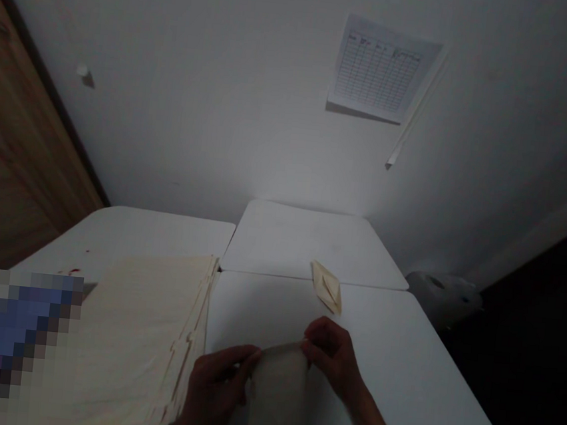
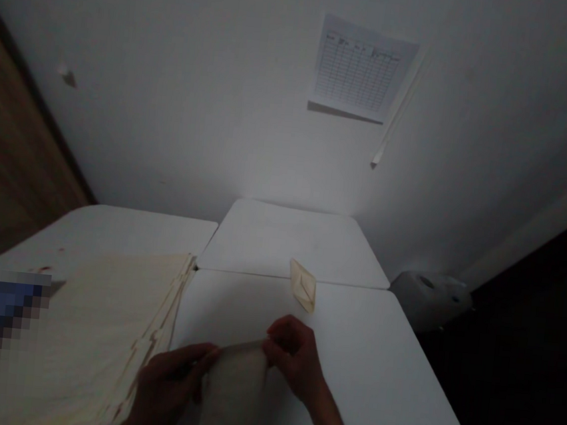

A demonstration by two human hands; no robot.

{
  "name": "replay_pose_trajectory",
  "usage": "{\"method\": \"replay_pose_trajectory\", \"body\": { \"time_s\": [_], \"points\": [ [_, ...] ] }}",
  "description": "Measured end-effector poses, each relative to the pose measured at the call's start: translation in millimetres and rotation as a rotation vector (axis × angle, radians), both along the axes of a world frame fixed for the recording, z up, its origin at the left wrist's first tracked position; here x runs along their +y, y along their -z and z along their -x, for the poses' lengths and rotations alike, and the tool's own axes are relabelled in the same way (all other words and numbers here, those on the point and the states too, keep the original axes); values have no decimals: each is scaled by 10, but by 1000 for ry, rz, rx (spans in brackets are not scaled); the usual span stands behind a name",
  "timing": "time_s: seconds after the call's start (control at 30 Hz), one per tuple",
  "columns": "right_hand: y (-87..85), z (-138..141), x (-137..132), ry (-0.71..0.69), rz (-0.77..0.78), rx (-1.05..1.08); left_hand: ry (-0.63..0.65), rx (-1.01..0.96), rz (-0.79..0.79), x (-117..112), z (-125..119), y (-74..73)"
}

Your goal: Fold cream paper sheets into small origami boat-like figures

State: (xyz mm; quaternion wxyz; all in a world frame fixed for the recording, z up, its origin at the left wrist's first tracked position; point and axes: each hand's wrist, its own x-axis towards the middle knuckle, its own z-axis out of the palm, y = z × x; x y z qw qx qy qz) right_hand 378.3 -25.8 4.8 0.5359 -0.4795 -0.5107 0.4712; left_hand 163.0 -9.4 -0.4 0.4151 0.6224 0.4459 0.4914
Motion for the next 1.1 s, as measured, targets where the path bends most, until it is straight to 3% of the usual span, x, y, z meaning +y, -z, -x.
{"method": "replay_pose_trajectory", "body": {
  "time_s": [0.17, 0.37, 0.5, 0.7, 1.1],
  "points": [
    [-210, -72, -65, -46, -100, -371, 68, 21, 1, 10, -6, 3],
    [-429, -117, -132, -139, -50, -660, 157, 120, -78, 12, -6, -170],
    [-494, -124, -136, -200, 13, -738, 147, 164, -126, 11, -6, -224],
    [-580, -97, -126, -230, 66, -805, 111, 191, -179, 19, 4, -180],
    [-615, -84, -153, -195, 37, -866, 128, 187, -167, -2, 2, -242]
  ]
}}
